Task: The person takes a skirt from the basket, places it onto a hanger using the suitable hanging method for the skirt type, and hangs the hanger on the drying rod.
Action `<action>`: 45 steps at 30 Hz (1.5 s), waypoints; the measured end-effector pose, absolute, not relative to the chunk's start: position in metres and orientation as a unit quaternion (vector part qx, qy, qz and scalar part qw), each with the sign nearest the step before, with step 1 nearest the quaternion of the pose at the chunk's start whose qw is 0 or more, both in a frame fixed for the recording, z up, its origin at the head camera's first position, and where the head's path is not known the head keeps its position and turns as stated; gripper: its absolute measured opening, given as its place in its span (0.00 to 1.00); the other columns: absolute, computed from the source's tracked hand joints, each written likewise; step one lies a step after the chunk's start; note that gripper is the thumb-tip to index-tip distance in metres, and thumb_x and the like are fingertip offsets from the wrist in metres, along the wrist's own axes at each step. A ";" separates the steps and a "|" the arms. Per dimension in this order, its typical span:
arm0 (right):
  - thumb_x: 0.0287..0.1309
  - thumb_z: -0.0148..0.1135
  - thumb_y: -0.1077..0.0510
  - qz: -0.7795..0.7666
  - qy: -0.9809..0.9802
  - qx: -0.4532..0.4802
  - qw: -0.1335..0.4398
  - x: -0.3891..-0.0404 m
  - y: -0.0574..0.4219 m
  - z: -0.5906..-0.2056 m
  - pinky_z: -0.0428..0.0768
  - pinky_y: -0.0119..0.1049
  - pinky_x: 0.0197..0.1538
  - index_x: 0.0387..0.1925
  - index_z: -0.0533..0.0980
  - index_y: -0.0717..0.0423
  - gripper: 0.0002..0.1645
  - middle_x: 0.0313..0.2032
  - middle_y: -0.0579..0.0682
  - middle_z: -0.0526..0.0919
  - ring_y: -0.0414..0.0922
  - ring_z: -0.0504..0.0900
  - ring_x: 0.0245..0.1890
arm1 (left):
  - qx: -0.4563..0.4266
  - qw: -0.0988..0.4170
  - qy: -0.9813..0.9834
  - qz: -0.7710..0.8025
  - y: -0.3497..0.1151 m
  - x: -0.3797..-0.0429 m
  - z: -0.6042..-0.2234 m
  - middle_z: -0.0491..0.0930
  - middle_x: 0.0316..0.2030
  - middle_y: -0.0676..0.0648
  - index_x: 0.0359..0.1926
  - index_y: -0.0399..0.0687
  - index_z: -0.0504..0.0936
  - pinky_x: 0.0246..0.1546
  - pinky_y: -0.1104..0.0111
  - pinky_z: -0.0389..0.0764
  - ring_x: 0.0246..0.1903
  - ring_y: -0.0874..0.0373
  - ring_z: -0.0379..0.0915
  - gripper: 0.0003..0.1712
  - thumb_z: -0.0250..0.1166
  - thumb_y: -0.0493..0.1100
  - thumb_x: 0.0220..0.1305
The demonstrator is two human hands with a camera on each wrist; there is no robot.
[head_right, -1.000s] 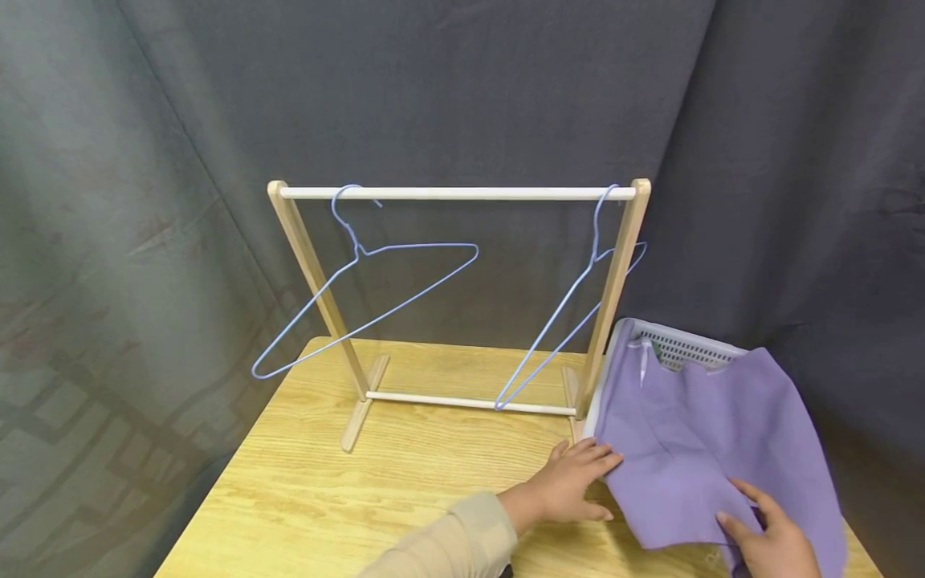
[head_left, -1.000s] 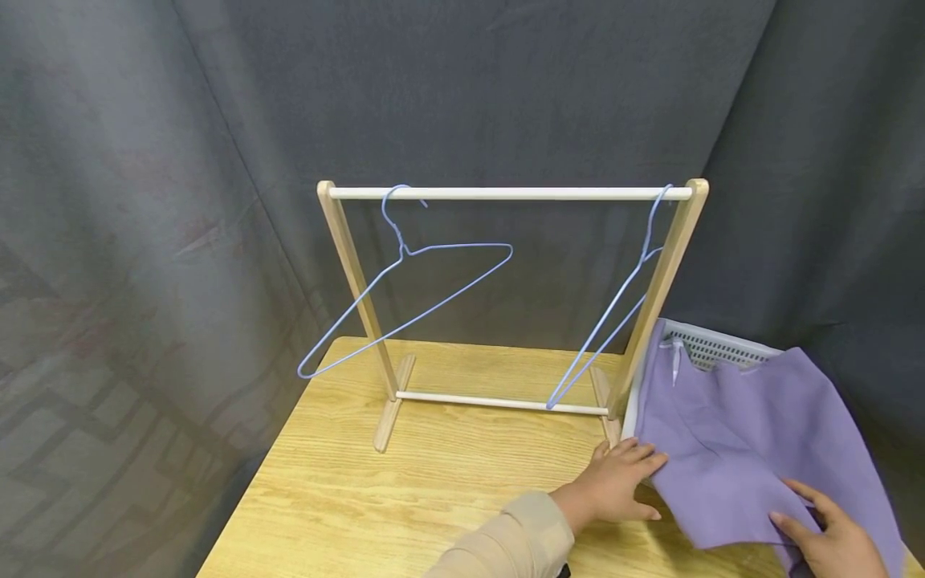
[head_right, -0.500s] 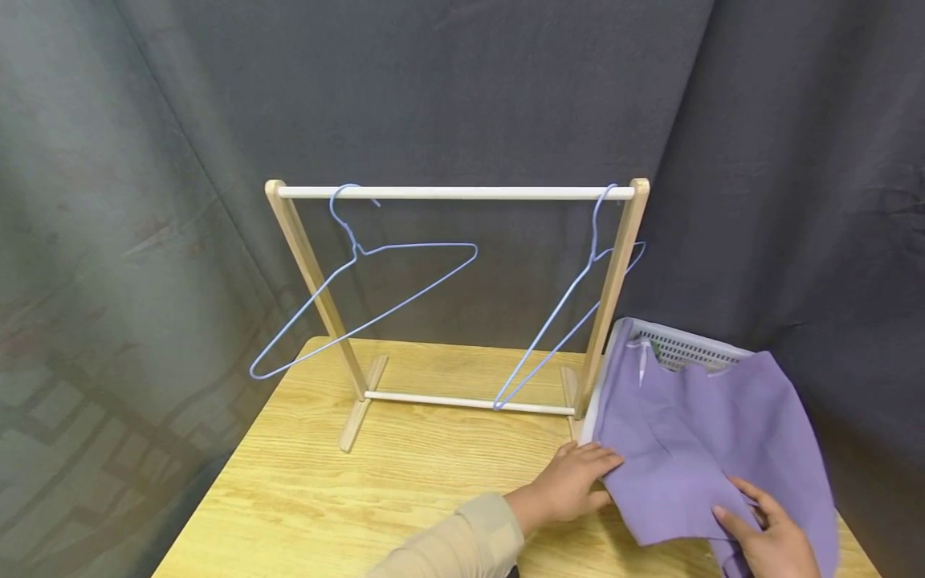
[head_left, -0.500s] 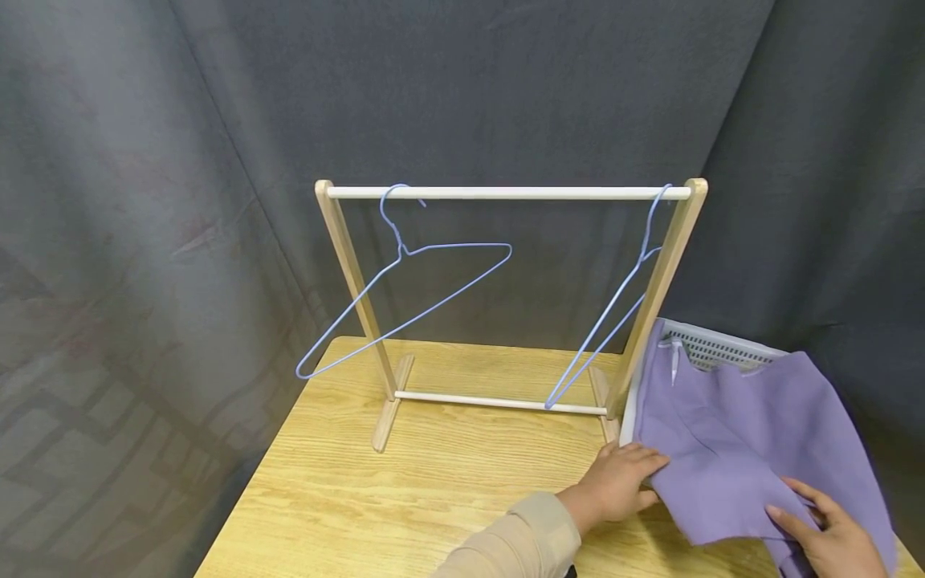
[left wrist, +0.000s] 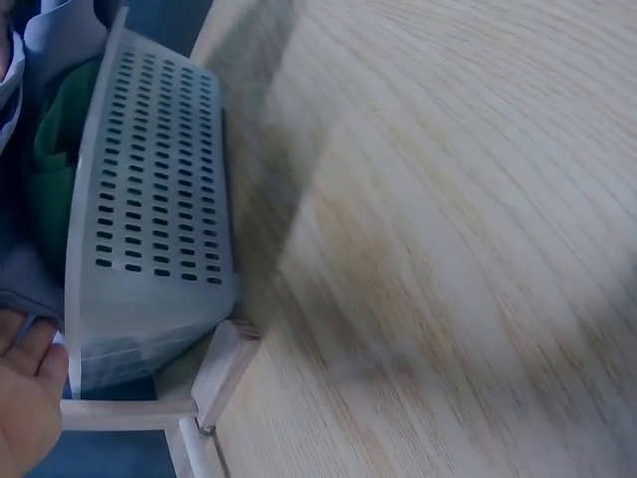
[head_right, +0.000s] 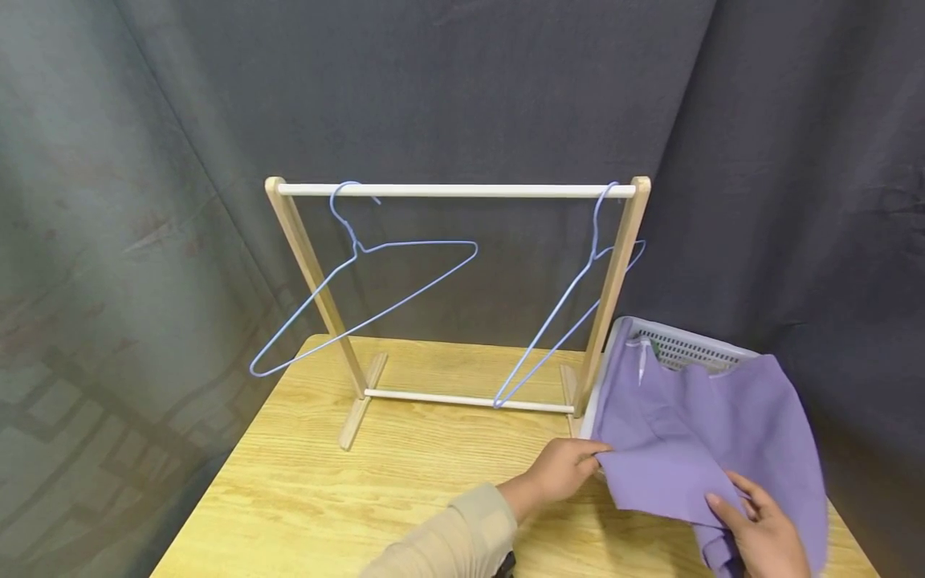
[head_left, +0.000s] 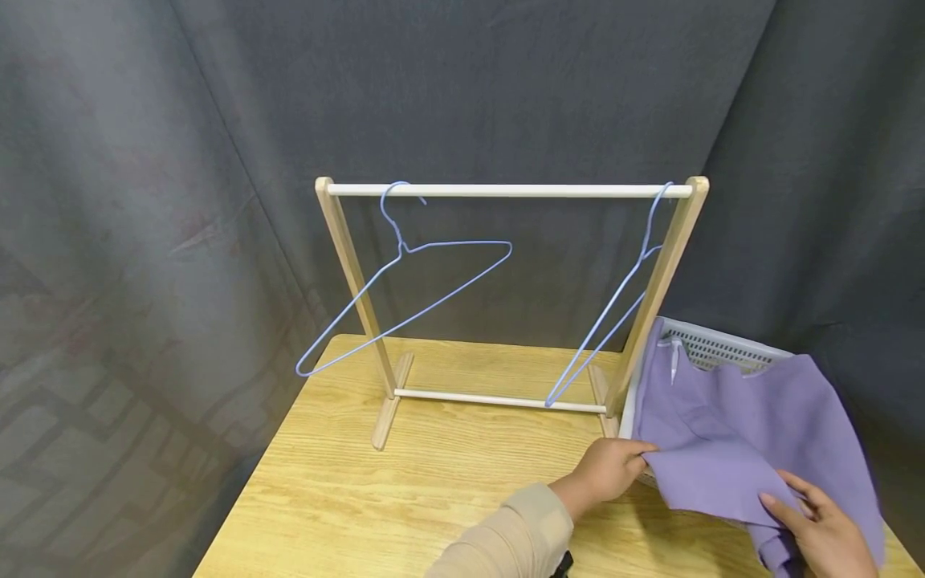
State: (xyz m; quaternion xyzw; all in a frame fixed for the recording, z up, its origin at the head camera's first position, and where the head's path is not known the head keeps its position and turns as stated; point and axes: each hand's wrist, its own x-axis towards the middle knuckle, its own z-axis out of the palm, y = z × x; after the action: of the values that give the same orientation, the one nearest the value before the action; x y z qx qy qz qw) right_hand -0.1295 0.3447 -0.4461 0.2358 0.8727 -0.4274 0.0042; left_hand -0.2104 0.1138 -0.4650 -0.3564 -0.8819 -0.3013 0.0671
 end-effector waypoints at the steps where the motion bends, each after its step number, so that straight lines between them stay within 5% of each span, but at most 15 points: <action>1: 0.52 0.54 0.44 -0.449 0.862 0.235 0.002 -0.130 0.345 -0.447 0.71 0.29 0.34 0.59 0.54 0.63 0.41 0.38 0.44 0.78 0.36 0.74 0.32 | -0.338 0.052 -0.881 -0.327 0.114 -0.210 -0.465 0.78 0.37 0.63 0.44 0.58 0.79 0.32 0.89 0.62 0.24 0.79 0.64 0.15 0.54 0.39 0.58; 4: 0.51 0.56 0.44 -0.515 0.828 0.222 -0.007 -0.129 0.345 -0.451 0.68 0.19 0.29 0.58 0.55 0.47 0.35 0.29 0.21 0.64 0.18 0.63 0.26 | -0.283 0.004 -0.869 -0.405 0.114 -0.210 -0.465 0.77 0.37 0.63 0.42 0.59 0.80 0.28 0.88 0.63 0.22 0.78 0.63 0.13 0.54 0.40 0.58; 9: 0.55 0.54 0.58 -0.651 0.744 0.138 -0.058 -0.124 0.341 -0.454 0.69 0.18 0.28 0.40 0.65 0.30 0.17 0.31 0.22 0.70 0.23 0.69 0.28 | -0.219 -0.047 -0.843 -0.489 0.113 -0.211 -0.463 0.77 0.36 0.64 0.39 0.58 0.82 0.27 0.84 0.66 0.23 0.75 0.64 0.12 0.55 0.41 0.58; 13: 0.56 0.48 0.69 -0.763 0.639 0.052 -0.087 -0.122 0.335 -0.455 0.71 0.21 0.29 0.36 0.73 0.35 0.22 0.32 0.31 0.77 0.29 0.74 0.30 | -0.196 -0.056 -0.830 -0.520 0.113 -0.211 -0.459 0.77 0.35 0.64 0.38 0.56 0.82 0.29 0.83 0.66 0.27 0.75 0.65 0.11 0.55 0.40 0.57; 20: 0.56 0.47 0.71 -0.826 0.555 0.037 -0.093 -0.128 0.329 -0.458 0.71 0.20 0.33 0.39 0.73 0.41 0.21 0.35 0.35 0.78 0.29 0.73 0.35 | -0.162 -0.077 -0.784 -0.594 0.111 -0.214 -0.455 0.77 0.28 0.60 0.38 0.53 0.82 0.12 0.78 0.64 0.10 0.69 0.56 0.12 0.54 0.37 0.58; 27: 0.56 0.46 0.71 -0.861 0.501 0.044 -0.080 -0.132 0.322 -0.455 0.70 0.22 0.31 0.39 0.72 0.44 0.20 0.32 0.38 0.78 0.31 0.73 0.33 | -0.132 -0.067 -0.742 -0.653 0.110 -0.220 -0.454 0.79 0.27 0.55 0.36 0.45 0.82 0.29 0.79 0.70 0.27 0.71 0.69 0.10 0.55 0.36 0.55; 39: 0.57 0.43 0.72 -0.885 0.458 0.010 -0.082 -0.131 0.298 -0.437 0.63 0.26 0.12 0.41 0.71 0.51 0.17 0.30 0.45 0.77 0.36 0.73 0.24 | -0.103 -0.131 -0.558 -0.813 0.106 -0.227 -0.453 0.77 0.31 0.43 0.39 0.25 0.75 0.36 0.68 0.75 0.29 0.60 0.72 0.13 0.49 0.27 0.54; 45: 0.58 0.39 0.74 -0.908 0.412 -0.032 -0.075 -0.134 0.288 -0.431 0.69 0.26 0.18 0.42 0.71 0.54 0.19 0.32 0.48 0.78 0.38 0.75 0.27 | -0.092 -0.135 -0.538 -0.827 0.100 -0.230 -0.452 0.78 0.32 0.41 0.40 0.24 0.74 0.35 0.67 0.75 0.30 0.59 0.73 0.13 0.50 0.28 0.55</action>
State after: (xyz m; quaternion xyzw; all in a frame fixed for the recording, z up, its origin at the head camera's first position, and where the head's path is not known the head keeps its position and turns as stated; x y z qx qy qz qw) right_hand -0.1339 0.2879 -0.4313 -0.0317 0.4115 -0.9077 -0.0753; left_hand -0.2299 0.1001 -0.4523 -0.0917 -0.5379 -0.8271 -0.1349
